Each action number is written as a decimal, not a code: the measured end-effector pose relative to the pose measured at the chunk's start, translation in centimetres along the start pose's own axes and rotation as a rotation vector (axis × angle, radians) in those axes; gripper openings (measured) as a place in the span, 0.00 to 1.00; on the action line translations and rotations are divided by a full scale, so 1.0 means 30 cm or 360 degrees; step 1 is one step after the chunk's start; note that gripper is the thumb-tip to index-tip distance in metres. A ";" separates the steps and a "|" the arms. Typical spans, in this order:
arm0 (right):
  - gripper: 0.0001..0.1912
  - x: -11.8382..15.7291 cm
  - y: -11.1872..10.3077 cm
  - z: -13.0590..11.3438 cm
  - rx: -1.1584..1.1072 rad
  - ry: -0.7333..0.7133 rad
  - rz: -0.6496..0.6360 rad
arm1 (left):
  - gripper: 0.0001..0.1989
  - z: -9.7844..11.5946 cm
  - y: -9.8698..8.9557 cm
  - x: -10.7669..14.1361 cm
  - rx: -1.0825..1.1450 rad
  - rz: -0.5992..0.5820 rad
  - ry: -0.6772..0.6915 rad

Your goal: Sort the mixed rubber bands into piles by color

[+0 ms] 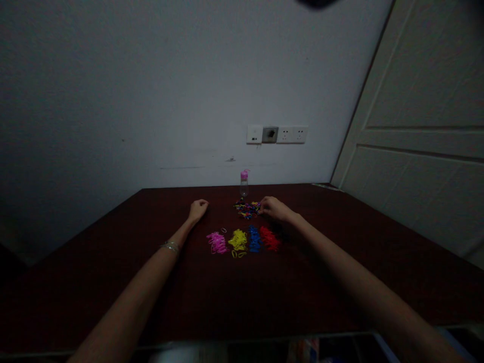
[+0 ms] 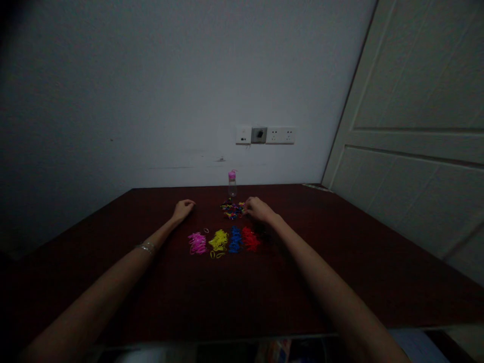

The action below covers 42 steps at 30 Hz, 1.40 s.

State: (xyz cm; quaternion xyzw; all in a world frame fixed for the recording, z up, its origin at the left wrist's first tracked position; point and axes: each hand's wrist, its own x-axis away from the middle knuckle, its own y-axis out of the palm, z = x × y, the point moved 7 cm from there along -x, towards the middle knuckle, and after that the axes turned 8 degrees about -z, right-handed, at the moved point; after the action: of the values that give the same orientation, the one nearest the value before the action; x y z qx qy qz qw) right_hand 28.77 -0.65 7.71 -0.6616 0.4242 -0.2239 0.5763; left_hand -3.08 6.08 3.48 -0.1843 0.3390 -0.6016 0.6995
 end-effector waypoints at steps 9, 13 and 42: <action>0.03 -0.008 0.018 0.047 -0.0331 0.0017 0.0088 | 0.12 -0.017 0.010 -0.011 -0.0003 -0.0007 -0.0010; 0.04 -0.008 0.027 0.084 -0.0518 0.0092 0.0142 | 0.12 -0.021 0.010 -0.007 0.0019 -0.0016 -0.0013; 0.03 0.004 0.006 0.047 -0.0606 0.0143 0.0281 | 0.14 0.516 0.402 0.141 0.0374 -0.1113 0.0565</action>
State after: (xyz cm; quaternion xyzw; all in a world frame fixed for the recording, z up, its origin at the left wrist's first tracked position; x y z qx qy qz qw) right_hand 29.89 0.08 7.18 -0.7083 0.5404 -0.1177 0.4387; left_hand 16.53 2.18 5.26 -0.1005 0.3003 -0.8602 0.3996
